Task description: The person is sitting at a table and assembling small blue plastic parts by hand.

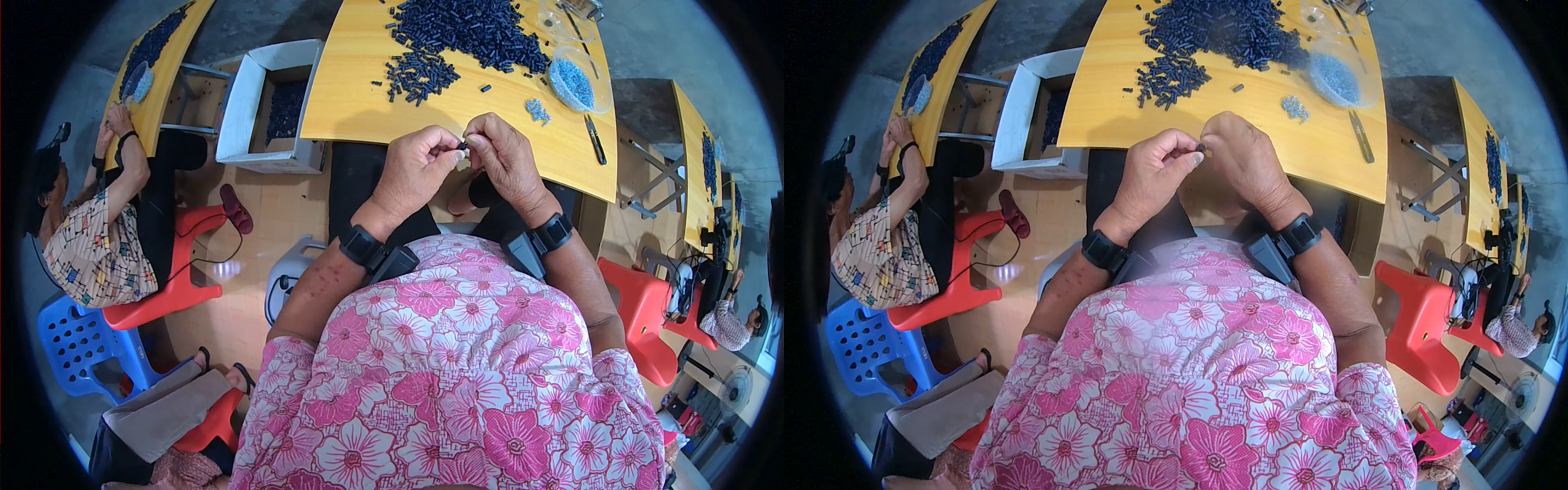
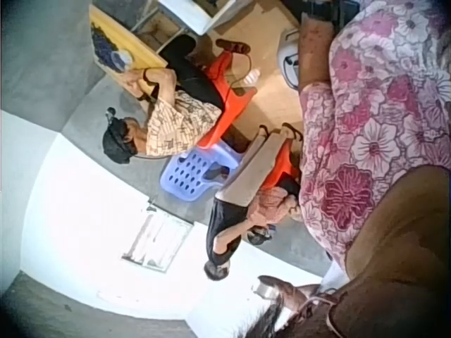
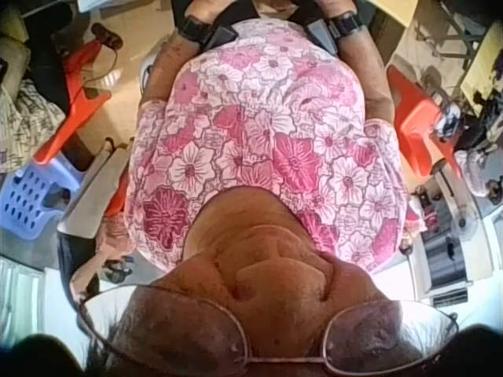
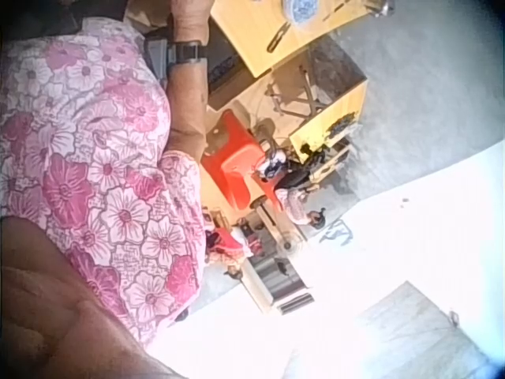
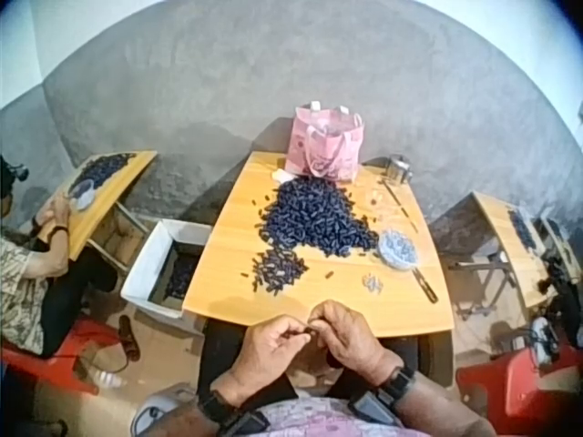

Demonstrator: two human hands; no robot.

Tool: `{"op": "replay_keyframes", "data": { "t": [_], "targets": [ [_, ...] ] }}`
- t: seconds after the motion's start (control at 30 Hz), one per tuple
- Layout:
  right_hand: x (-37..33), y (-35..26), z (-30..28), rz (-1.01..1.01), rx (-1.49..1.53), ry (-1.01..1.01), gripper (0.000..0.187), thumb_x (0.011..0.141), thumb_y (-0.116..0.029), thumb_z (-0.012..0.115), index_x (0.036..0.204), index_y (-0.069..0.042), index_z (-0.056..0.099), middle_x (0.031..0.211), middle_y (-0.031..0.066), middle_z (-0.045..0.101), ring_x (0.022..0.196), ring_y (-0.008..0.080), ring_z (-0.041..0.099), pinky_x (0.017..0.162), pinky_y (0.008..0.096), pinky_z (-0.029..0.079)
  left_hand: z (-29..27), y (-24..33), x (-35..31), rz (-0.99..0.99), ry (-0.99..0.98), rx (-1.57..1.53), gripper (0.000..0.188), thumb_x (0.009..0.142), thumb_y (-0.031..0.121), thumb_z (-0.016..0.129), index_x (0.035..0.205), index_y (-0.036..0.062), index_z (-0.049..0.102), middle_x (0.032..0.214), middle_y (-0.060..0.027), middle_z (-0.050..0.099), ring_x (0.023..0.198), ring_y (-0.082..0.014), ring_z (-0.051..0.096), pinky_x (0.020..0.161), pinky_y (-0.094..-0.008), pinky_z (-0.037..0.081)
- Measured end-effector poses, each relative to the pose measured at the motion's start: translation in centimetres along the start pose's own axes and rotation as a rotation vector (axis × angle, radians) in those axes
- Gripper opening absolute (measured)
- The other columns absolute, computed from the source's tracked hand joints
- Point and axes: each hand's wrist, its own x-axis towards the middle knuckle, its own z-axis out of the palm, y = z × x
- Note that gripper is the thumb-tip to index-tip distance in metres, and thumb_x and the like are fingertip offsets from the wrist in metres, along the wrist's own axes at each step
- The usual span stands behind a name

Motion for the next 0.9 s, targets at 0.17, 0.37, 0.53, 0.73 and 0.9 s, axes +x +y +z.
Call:
{"op": "replay_keyframes", "data": {
  "t": [0.17, 0.37, 0.53, 0.73, 0.9],
  "targets": [
    [-0.1, 0.4, 0.4, -0.053, -0.068, 0.022, 0.01, 0.089, -0.012, 0.053, 0.094, -0.004, 0.056, 0.087, 0.0141, 0.056, 0.084, 0.0363, 0.056, 0.075, 0.0407, 0.047, 0.0, 0.1, 0.1, 0.02, 0.0, 0.039, 0.009, 0.082, 0.002, 0.064, 0.09, -0.0017, 0.062, 0.081, -0.0085, 0.067, 0.073, -0.0118, 0.064, 0.067, -0.0256, 0.052],
    [-0.2, 0.2, 0.5, 0.08, 0.218, 0.049, 0.01, 0.091, -0.011, 0.051, 0.091, -0.002, 0.054, 0.074, 0.0111, 0.056, 0.064, 0.0209, 0.058, 0.065, 0.0318, 0.048, 0.0, -0.5, 0.1, -0.044, -0.038, -0.118, 0.009, 0.086, 0.001, 0.062, 0.094, -0.0009, 0.061, 0.084, -0.0022, 0.064, 0.077, -0.006, 0.06, 0.07, -0.0205, 0.05],
    [-0.2, 0.9, 1.1, 0.144, 0.565, 0.097, 0.014, 0.095, -0.013, 0.049, 0.089, -0.002, 0.054, 0.072, 0.0024, 0.055, 0.06, 0.0097, 0.053, 0.059, 0.0243, 0.046, 0.2, -1.0, 0.3, -0.092, -0.056, -0.308, 0.01, 0.089, 0.002, 0.059, 0.098, -0.0021, 0.061, 0.087, -0.0052, 0.065, 0.078, -0.0084, 0.061, 0.07, -0.0219, 0.051],
    [-0.3, 1.3, 0.7, 0.253, 0.657, 0.135, 0.016, 0.096, -0.016, 0.048, 0.09, -0.003, 0.055, 0.074, 0.0016, 0.056, 0.064, 0.0086, 0.054, 0.06, 0.0228, 0.045, -0.2, -1.3, 0.2, -0.249, -0.084, -0.551, 0.014, 0.093, 0.006, 0.056, 0.103, -0.0021, 0.059, 0.091, -0.0076, 0.065, 0.076, -0.0102, 0.061, 0.076, -0.0254, 0.053],
    [-0.7, 3.3, 0.4, 0.32, 0.899, 0.156, 0.02, 0.096, -0.021, 0.049, 0.093, -0.003, 0.055, 0.08, 0.0044, 0.059, 0.066, 0.0112, 0.056, 0.063, 0.0251, 0.048, 0.2, -1.7, 0.3, -0.305, -0.109, -0.693, 0.014, 0.094, 0.008, 0.054, 0.105, 0.0002, 0.058, 0.093, -0.0069, 0.063, 0.077, -0.0091, 0.06, 0.079, -0.0285, 0.054]
  ]
}}
